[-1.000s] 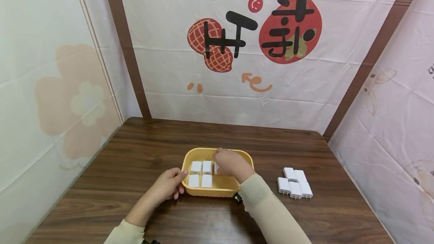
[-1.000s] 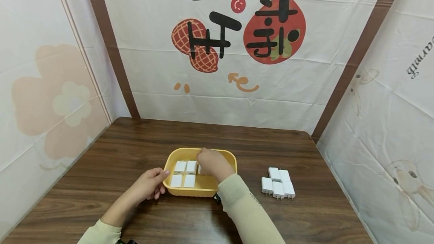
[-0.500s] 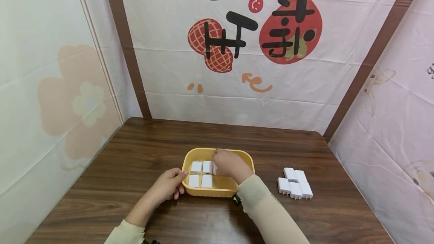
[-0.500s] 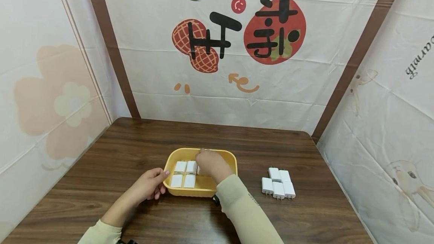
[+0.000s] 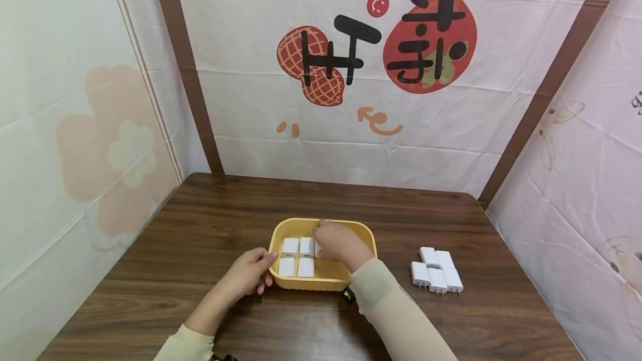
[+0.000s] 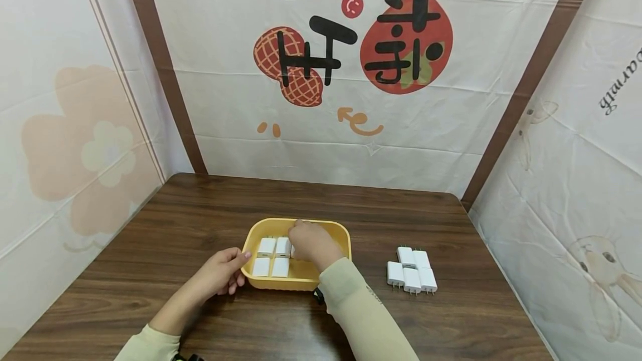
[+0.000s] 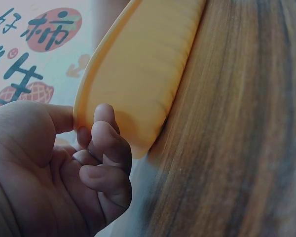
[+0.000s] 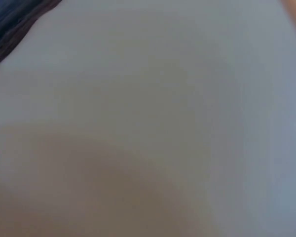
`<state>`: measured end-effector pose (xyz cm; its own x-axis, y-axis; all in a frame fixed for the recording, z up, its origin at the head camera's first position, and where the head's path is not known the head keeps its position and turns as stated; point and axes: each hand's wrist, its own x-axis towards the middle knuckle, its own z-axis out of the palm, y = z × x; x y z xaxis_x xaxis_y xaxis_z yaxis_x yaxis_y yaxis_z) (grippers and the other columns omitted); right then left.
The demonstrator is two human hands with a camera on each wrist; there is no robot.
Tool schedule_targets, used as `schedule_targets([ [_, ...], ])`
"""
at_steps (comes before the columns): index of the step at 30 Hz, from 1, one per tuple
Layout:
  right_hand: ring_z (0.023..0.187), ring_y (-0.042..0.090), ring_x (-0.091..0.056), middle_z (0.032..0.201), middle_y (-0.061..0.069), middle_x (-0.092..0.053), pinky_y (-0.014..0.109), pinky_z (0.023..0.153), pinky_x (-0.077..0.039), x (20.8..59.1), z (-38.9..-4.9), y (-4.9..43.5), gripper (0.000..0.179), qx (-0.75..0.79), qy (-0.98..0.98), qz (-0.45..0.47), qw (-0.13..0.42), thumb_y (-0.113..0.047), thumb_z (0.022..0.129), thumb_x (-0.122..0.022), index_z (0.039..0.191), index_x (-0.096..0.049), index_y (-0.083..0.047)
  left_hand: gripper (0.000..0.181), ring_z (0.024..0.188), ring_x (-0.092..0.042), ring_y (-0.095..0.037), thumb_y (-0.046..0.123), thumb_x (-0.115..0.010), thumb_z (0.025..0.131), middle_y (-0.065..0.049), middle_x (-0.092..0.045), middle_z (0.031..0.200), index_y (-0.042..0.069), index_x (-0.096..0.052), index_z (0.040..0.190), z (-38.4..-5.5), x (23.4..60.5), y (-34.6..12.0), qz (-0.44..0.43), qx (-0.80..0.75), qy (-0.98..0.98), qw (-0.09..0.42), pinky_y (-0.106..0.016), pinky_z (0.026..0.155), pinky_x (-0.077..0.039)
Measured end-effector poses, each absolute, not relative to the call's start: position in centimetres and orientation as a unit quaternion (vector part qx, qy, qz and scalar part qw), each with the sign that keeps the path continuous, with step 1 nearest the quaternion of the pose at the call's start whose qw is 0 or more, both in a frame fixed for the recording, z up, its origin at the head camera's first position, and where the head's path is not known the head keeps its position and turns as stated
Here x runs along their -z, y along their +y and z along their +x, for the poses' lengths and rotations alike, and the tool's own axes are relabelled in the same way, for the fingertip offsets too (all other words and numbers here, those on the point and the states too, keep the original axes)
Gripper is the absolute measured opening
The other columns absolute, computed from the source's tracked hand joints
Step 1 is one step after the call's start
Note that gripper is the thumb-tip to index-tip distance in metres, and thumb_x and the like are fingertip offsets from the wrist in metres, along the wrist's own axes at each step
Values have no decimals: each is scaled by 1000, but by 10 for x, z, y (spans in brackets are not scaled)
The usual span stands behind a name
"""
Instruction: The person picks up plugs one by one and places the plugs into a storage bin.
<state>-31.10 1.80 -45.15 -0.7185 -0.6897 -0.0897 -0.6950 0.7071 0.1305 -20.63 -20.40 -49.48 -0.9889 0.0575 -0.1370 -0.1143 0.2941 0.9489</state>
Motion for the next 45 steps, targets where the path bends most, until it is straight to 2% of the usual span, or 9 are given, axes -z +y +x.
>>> schedule_targets([
  [12,80,12,-54,106,3,-64,31,76,-52,451,-311,18,13,-70,927,-368,18,-17,91,-72,103,-71,-12,36,45,-51,-14,35,-52,108,-6,-59,66,1,-57,97,-208,496,-205,-18,-593,802,71,-23,41,-34],
  [19,84,11,-56,110,3,-67,31,78,-53,451,-309,20,15,-60,929,-366,16,-15,93,-70,107,-73,-13,36,46,-51,-14,35,-52,108,-6,-59,66,1,-57,98,-209,497,-204,-18,-594,801,72,-23,41,-34],
  [25,81,11,-54,105,2,-65,30,75,-52,449,-308,20,12,-63,929,-366,13,-15,91,-71,103,-72,-13,36,46,-51,-14,35,-52,108,-6,-59,66,1,-57,96,-209,497,-203,-21,-593,802,72,-23,42,-34],
  [32,90,12,-60,118,4,-68,30,78,-53,447,-307,22,16,-63,927,-369,9,-15,91,-71,106,-73,-14,39,46,-52,-15,39,-52,108,-6,-60,67,1,-57,98,-208,498,-204,-17,-591,804,71,-24,41,-33],
  [37,83,12,-57,111,2,-67,30,71,-49,444,-305,23,8,-64,925,-374,-1,-16,89,-72,98,-71,-16,39,46,-52,-16,40,-52,108,-7,-60,67,1,-57,99,-208,498,-204,-18,-590,804,71,-24,41,-34],
  [40,84,14,-59,109,3,-66,31,73,-51,442,-304,24,17,-67,925,-374,-6,-18,89,-74,105,-70,-14,39,47,-53,-16,39,-52,108,-7,-60,67,1,-57,100,-208,498,-204,-18,-590,804,71,-24,41,-33],
  [45,98,19,-65,116,4,-66,35,83,-55,441,-302,26,35,-67,925,-373,-13,-20,88,-76,122,-68,-14,39,48,-53,-16,39,-52,108,-7,-60,67,1,-57,100,-207,497,-204,-16,-591,803,72,-24,41,-33],
])
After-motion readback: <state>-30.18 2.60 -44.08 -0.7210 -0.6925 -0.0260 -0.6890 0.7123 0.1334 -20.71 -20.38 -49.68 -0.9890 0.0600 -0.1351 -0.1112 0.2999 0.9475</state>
